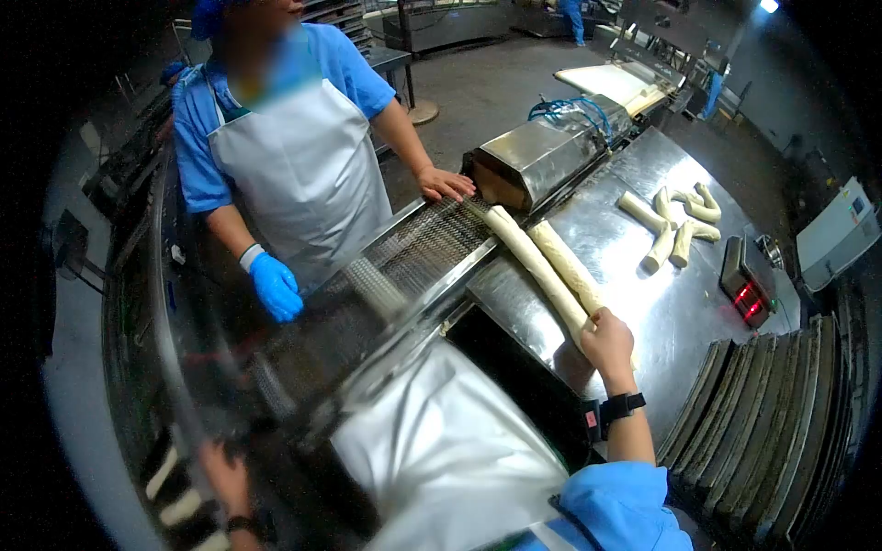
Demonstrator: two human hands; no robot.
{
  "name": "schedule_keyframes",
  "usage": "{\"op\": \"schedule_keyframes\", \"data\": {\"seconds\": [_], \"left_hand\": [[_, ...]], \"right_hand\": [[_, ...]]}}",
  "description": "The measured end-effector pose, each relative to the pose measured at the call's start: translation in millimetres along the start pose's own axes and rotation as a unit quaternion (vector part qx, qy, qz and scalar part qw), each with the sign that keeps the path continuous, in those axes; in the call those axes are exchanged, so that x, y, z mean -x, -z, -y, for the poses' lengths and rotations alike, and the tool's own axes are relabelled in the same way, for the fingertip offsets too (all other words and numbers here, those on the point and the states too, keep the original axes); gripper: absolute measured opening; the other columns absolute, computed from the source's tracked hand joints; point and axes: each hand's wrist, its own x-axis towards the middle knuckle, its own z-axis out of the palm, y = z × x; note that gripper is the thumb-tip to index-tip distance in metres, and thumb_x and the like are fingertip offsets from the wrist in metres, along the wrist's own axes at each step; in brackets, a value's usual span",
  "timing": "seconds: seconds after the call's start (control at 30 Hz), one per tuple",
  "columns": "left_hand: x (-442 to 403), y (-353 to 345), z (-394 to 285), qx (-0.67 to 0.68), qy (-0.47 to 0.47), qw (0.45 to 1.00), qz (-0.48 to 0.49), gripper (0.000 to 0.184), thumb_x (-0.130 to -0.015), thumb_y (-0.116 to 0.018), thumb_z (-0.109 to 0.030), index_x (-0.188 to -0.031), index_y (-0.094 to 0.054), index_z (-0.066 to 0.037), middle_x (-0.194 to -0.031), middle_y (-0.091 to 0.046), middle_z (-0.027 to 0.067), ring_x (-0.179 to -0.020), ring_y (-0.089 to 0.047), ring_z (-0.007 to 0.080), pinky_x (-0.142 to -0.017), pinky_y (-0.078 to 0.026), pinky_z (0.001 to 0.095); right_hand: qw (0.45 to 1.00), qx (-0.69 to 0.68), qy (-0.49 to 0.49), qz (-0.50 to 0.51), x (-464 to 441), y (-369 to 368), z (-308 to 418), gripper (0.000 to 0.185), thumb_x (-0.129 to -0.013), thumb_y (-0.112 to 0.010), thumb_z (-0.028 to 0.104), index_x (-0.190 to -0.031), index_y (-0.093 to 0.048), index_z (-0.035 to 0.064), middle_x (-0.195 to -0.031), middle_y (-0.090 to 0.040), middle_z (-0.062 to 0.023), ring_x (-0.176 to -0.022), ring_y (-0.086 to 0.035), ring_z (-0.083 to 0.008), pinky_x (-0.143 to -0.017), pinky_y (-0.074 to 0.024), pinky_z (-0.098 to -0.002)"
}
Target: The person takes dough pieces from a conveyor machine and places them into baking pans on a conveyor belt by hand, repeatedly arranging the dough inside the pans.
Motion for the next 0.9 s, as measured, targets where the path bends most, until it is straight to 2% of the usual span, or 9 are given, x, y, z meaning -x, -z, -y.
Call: {"op": "schedule_keyframes", "data": {"seconds": [0.17,0.27,0.43,0.5,0.6,0.63,0.7,0.73,0.9], "left_hand": [[0,1,1,-0.014,0.01,1.0,0.003,0.041,-0.076,-0.058,-0.003,-0.116,-0.056,0.005,-0.142,-0.041,0.0161,-0.137,-0.029,0.0333,-0.113,-0.026,0.041],[3,21,-18,0.0,0.021,0.999,0.026,0.041,-0.077,-0.059,-0.003,-0.117,-0.056,0.004,-0.143,-0.04,0.0156,-0.137,-0.03,0.033,-0.113,-0.027,0.0413],[1,18,-12,-0.001,0.029,0.999,0.025,0.042,-0.076,-0.06,-0.003,-0.117,-0.055,0.003,-0.142,-0.04,0.0175,-0.136,-0.03,0.0337,-0.113,-0.028,0.0421],[5,5,0,0.003,-0.007,1.0,-0.003,0.041,-0.075,-0.061,-0.002,-0.116,-0.056,0.003,-0.142,-0.04,0.0186,-0.136,-0.031,0.0344,-0.112,-0.028,0.0424],[3,5,-2,0.008,0.01,1.0,-0.004,0.041,-0.074,-0.062,-0.001,-0.115,-0.056,0.003,-0.141,-0.041,0.0189,-0.135,-0.032,0.035,-0.112,-0.029,0.0426],[4,5,-2,0.012,0.004,1.0,-0.002,0.041,-0.073,-0.063,-0.001,-0.114,-0.057,0.003,-0.14,-0.041,0.0189,-0.135,-0.032,0.035,-0.112,-0.029,0.0426],[4,6,-2,0.018,0.009,1.0,-0.009,0.041,-0.073,-0.063,-0.001,-0.113,-0.057,0.003,-0.14,-0.042,0.0186,-0.135,-0.032,0.0349,-0.111,-0.03,0.0426],[5,6,-5,0.023,0.007,1.0,-0.015,0.041,-0.072,-0.064,-0.002,-0.113,-0.058,0.003,-0.14,-0.042,0.0183,-0.135,-0.032,0.0348,-0.111,-0.03,0.0425],[4,21,-21,0.082,0.051,0.995,-0.014,0.038,-0.073,-0.064,-0.003,-0.111,-0.06,0.002,-0.14,-0.043,0.0163,-0.136,-0.032,0.0334,-0.11,-0.032,0.0418]], "right_hand": [[0.978,-0.001,0.19,-0.082,-12,-21,25,0.043,-0.07,-0.057,-0.003,-0.112,-0.056,0.0039,-0.11,-0.055,-0.0182,-0.104,-0.052,-0.0353,-0.088,-0.046,-0.0405],[0.971,0.019,0.21,-0.11,-24,-42,44,0.047,-0.069,-0.06,-0.002,-0.115,-0.056,0.0074,-0.108,-0.056,-0.0188,-0.1,-0.054,-0.0373,-0.087,-0.0469,-0.0428],[0.98,-0.109,0.145,0.084,-60,-40,31,0.037,-0.076,-0.066,0.019,-0.113,-0.058,0.0146,-0.101,-0.058,-0.0185,-0.099,-0.057,-0.0389,-0.081,-0.0485,-0.0453],[0.985,0.051,0.123,0.111,-89,-38,3,0.036,-0.079,-0.065,0.025,-0.112,-0.06,0.0113,-0.104,-0.06,-0.0198,-0.101,-0.057,-0.0384,-0.083,-0.047,-0.0461],[0.969,0.134,0.167,-0.128,-83,-22,13,0.052,-0.082,-0.066,0.038,-0.116,-0.057,0.0007,-0.116,-0.058,-0.0229,-0.109,-0.055,-0.0395,-0.088,-0.0452,-0.0455],[0.967,0.133,0.176,-0.128,-89,-26,18,0.052,-0.082,-0.066,0.038,-0.116,-0.057,0.0007,-0.116,-0.058,-0.0229,-0.109,-0.055,-0.0395,-0.088,-0.0452,-0.0455],[0.994,0.071,-0.024,0.086,-99,-36,24,0.072,-0.079,-0.066,0.05,-0.125,-0.049,-0.0012,-0.118,-0.056,-0.0232,-0.113,-0.053,-0.0381,-0.092,-0.0435,-0.0444],[0.991,0.126,0.011,0.045,-83,-35,45,0.088,-0.076,-0.066,0.058,-0.132,-0.039,-0.005,-0.122,-0.054,-0.0237,-0.115,-0.051,-0.038,-0.094,-0.0414,-0.0465],[0.983,0.174,0.05,0.013,-85,-61,67,0.086,-0.076,-0.069,0.053,-0.131,-0.038,-0.0059,-0.125,-0.051,-0.0246,-0.116,-0.049,-0.0401,-0.094,-0.0405,-0.0491]]}}
